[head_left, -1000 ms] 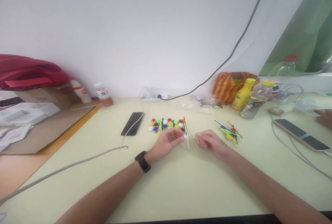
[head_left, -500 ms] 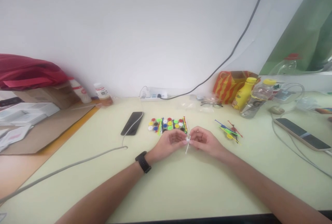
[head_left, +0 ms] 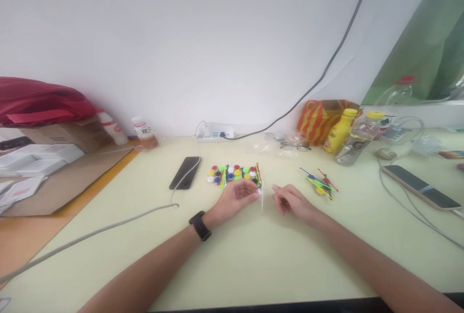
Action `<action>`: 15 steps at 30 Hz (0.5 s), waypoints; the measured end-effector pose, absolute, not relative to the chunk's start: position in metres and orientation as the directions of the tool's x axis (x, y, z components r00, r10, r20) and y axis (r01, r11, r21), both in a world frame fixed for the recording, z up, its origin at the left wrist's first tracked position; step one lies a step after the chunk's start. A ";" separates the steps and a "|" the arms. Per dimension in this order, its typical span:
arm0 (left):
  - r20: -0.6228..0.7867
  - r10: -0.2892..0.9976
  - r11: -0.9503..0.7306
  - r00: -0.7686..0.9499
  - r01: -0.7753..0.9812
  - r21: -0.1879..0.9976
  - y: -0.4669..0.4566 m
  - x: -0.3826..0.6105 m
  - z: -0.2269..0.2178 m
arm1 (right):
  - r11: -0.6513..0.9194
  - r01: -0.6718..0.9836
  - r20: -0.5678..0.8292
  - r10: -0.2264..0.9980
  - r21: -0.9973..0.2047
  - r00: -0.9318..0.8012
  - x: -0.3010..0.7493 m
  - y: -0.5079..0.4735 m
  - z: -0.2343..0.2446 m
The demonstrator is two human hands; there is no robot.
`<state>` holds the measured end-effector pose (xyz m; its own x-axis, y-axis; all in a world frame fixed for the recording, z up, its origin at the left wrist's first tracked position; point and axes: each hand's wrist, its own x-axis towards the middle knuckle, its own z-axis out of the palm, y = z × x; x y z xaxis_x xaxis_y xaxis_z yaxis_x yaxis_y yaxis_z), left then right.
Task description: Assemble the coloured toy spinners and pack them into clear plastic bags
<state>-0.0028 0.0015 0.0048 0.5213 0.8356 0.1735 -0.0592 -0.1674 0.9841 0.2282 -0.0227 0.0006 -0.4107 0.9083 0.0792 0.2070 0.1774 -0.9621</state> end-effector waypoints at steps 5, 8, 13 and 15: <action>0.170 0.820 -0.170 0.547 -0.052 0.984 0.001 -0.003 0.005 | 0.197 0.163 0.124 0.919 -0.967 -0.375 0.227 -0.021 0.002; 0.168 0.814 -0.177 0.555 -0.038 0.984 0.000 -0.003 0.007 | 0.164 0.099 0.115 0.918 -0.982 -0.379 0.223 -0.022 0.003; 0.164 0.796 -0.194 0.582 -0.011 0.981 -0.001 -0.003 0.008 | 0.131 0.053 0.102 0.922 -0.990 -0.373 0.220 -0.023 0.001; 0.165 0.794 -0.201 0.586 -0.004 0.980 -0.001 -0.004 0.007 | 0.154 0.083 0.112 0.920 -0.985 -0.377 0.220 -0.022 0.001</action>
